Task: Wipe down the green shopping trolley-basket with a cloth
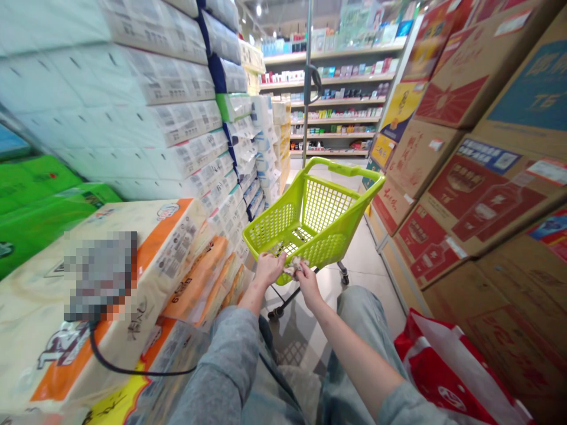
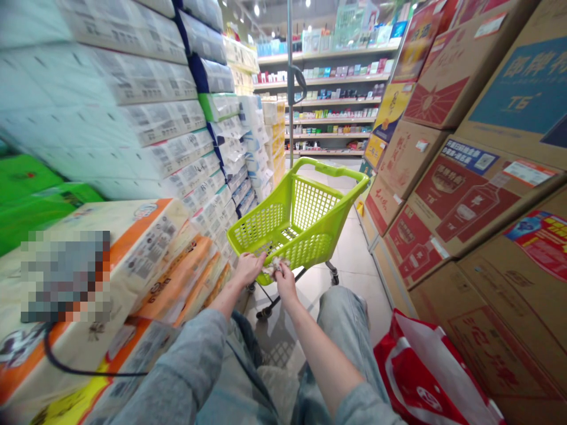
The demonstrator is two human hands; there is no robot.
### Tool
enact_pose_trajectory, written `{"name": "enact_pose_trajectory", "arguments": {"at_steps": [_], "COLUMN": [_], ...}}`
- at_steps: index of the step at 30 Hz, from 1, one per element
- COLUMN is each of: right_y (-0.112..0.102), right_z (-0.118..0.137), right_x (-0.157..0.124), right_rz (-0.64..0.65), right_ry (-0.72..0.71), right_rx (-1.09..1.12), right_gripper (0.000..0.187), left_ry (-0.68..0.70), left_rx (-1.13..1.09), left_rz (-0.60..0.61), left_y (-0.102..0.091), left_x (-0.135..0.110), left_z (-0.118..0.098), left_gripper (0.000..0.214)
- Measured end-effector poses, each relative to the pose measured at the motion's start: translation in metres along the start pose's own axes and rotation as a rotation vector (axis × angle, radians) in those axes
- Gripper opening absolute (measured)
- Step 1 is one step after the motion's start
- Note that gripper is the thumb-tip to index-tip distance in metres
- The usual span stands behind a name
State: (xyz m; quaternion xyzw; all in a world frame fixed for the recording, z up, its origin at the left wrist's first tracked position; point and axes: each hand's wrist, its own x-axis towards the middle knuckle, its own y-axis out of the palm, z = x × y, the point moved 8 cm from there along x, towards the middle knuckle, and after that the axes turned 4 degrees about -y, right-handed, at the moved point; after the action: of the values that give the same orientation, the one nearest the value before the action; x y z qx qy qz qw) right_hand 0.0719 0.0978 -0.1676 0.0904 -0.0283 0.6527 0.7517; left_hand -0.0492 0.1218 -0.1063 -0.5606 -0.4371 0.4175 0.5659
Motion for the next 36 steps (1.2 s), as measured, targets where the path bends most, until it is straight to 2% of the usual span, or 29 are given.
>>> {"name": "enact_pose_trajectory", "arguments": {"at_steps": [2,4,9,12,14,16,18,22,25,29,36], "right_y": [0.003,-0.003,-0.063,-0.083,-0.082,-0.068,-0.044,0.002,0.015,-0.001,-0.072], "right_z": [-0.002,0.003,0.049,0.075,0.080,0.073,0.060,0.044,0.050,0.069,0.088], "right_x": [-0.002,0.002,0.042,0.079,0.097,0.101,0.087,0.037,0.017,0.032,0.117], "right_rz": [0.018,0.010,-0.305,-0.353,-0.316,-0.231,-0.147,-0.042,0.046,0.161,0.155], "right_ry": [-0.010,-0.050,-0.242,-0.293,-0.264,-0.222,-0.209,-0.311,-0.425,-0.566,-0.548], "right_rx": [-0.007,-0.043,-0.328,-0.487,-0.570,-0.629,-0.657,-0.651,-0.721,-0.874,-1.081], "right_gripper": [0.034,0.036,0.049,0.052,0.053,0.052,0.050,0.049,0.045,0.039,0.039], "left_ry": [0.022,0.009,-0.083,-0.075,-0.077,-0.084,-0.089,-0.087,-0.086,-0.070,-0.064], "left_rx": [0.013,0.005,-0.085,-0.115,-0.132,-0.146,-0.145,-0.108,-0.108,-0.110,-0.141], "left_rz": [0.006,0.004,-0.031,-0.040,-0.061,-0.077,-0.081,-0.081,-0.079,-0.071,-0.080], "left_y": [0.001,0.001,-0.001,0.001,0.001,0.001,0.001,-0.002,-0.004,-0.002,0.002], "left_x": [0.000,0.000,0.001,0.001,0.002,0.003,0.003,0.001,-0.002,-0.003,-0.002], "left_z": [-0.001,0.000,0.007,0.007,0.007,0.008,0.007,0.005,0.005,0.007,0.010], "left_gripper": [0.045,0.047,0.064,0.064,0.062,0.062,0.064,0.064,0.063,0.060,0.059]}}
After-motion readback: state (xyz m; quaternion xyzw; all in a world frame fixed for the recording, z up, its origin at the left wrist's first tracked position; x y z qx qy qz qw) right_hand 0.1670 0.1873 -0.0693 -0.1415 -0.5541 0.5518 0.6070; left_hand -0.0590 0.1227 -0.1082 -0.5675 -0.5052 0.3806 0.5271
